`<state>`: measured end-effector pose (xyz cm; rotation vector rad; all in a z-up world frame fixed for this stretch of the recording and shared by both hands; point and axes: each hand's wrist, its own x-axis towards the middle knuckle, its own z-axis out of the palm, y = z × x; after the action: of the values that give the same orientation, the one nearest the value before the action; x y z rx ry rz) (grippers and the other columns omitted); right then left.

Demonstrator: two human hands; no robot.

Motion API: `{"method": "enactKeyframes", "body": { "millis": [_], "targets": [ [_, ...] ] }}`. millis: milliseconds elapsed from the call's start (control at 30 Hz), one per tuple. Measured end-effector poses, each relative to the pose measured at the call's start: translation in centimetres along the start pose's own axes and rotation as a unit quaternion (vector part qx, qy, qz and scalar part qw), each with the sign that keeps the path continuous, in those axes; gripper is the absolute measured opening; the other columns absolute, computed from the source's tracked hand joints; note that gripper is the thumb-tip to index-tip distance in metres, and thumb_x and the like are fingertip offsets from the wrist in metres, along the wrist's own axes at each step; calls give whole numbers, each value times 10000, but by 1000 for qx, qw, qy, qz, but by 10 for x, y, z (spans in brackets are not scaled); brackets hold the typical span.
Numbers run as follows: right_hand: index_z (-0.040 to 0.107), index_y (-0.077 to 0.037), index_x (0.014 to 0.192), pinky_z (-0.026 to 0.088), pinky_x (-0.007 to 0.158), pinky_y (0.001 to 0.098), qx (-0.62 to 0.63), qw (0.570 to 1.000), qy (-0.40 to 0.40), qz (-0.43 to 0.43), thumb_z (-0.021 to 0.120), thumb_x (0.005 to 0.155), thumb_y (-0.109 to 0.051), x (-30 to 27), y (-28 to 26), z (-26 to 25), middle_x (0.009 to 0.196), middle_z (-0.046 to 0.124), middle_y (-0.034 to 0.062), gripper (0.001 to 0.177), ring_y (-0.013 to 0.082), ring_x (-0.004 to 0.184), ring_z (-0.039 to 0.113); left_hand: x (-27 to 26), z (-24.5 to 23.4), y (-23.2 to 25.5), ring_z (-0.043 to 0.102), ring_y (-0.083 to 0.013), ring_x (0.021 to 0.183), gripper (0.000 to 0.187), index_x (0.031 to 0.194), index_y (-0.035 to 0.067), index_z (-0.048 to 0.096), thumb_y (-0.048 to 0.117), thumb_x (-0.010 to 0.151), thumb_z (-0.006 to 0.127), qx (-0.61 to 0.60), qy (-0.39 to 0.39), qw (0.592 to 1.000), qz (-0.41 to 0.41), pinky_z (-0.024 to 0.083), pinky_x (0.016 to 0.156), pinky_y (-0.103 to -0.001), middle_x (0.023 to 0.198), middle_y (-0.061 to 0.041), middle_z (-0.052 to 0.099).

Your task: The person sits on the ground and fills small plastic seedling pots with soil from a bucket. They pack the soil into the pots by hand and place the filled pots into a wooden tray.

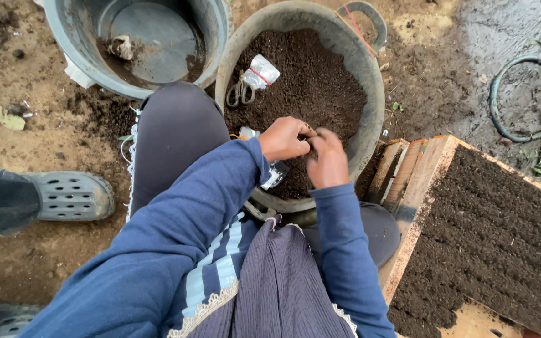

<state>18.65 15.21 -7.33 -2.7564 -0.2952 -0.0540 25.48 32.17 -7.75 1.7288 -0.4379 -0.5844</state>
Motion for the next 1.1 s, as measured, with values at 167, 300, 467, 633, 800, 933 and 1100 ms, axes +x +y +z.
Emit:
{"method": "enactKeyframes", "body": {
  "millis": [167, 300, 467, 633, 800, 933, 1100],
  "targets": [
    [634, -106, 1178, 420, 1090, 758, -2, 991, -77, 105, 634, 941, -24, -8, -7, -12, 1100, 669, 146, 251, 418, 1169, 626, -13, -11, -7, 731, -308, 879, 491, 1328, -90, 600, 103, 877, 631, 5, -21, 1000, 19, 638, 763, -446, 1311, -322, 606],
    [594, -155, 1286, 451, 1099, 737, 170, 963, -94, 186, 598, 962, -83, 8, -55, -67, 1283, 617, 165, 332, 446, 1268, 581, -13, -19, -10, 722, -442, 987, 417, 1215, -43, 661, 212, 899, 758, 108, -80, 990, 41, 614, 847, -543, 1150, -264, 688],
    [530, -171, 1369, 473, 1177, 574, 159, 954, -120, 226, 721, 864, -165, 7, -10, -8, 1399, 523, 150, 539, 354, 1338, 540, -6, -15, -24, 712, -321, 969, 566, 1227, -18, 672, 367, 844, 829, 28, -61, 998, 15, 576, 923, -460, 1072, -180, 738],
    [693, -173, 1193, 540, 1078, 544, 27, 952, -180, 245, 876, 792, -352, -5, 53, 72, 1193, 693, 113, 476, 353, 1210, 651, -5, -9, -29, 585, -455, 1294, 808, 1379, -49, 605, 446, 792, 857, 40, -53, 998, 1, 480, 1113, -573, 1327, -273, 666],
    [701, -271, 958, 556, 531, 326, 346, 836, 19, 426, 694, 962, -499, 11, 23, 1, 791, 751, 10, 228, 184, 668, 735, -11, -12, -26, 567, -459, 1311, 830, 1440, -33, 567, 406, 805, 874, -13, -68, 998, -7, 449, 1139, -575, 1259, -261, 693],
    [574, -109, 829, 507, 638, 311, 660, 608, 175, 404, 532, 1078, -349, 41, -54, -69, 795, 601, 72, 348, 214, 725, 632, -21, -15, 2, 479, -487, 1392, 812, 1444, -71, 541, 349, 828, 862, -18, -94, 995, -10, 396, 1176, -590, 1410, -312, 588],
    [493, -84, 687, 575, 662, 389, 689, 613, 196, 332, 557, 1042, -284, 53, -70, -56, 673, 553, 87, 412, 231, 663, 625, -18, -12, -12, 558, -493, 1301, 630, 1338, -17, 629, 286, 842, 872, -37, -96, 995, 5, 493, 1098, -602, 1285, -281, 670]
  ]
}}
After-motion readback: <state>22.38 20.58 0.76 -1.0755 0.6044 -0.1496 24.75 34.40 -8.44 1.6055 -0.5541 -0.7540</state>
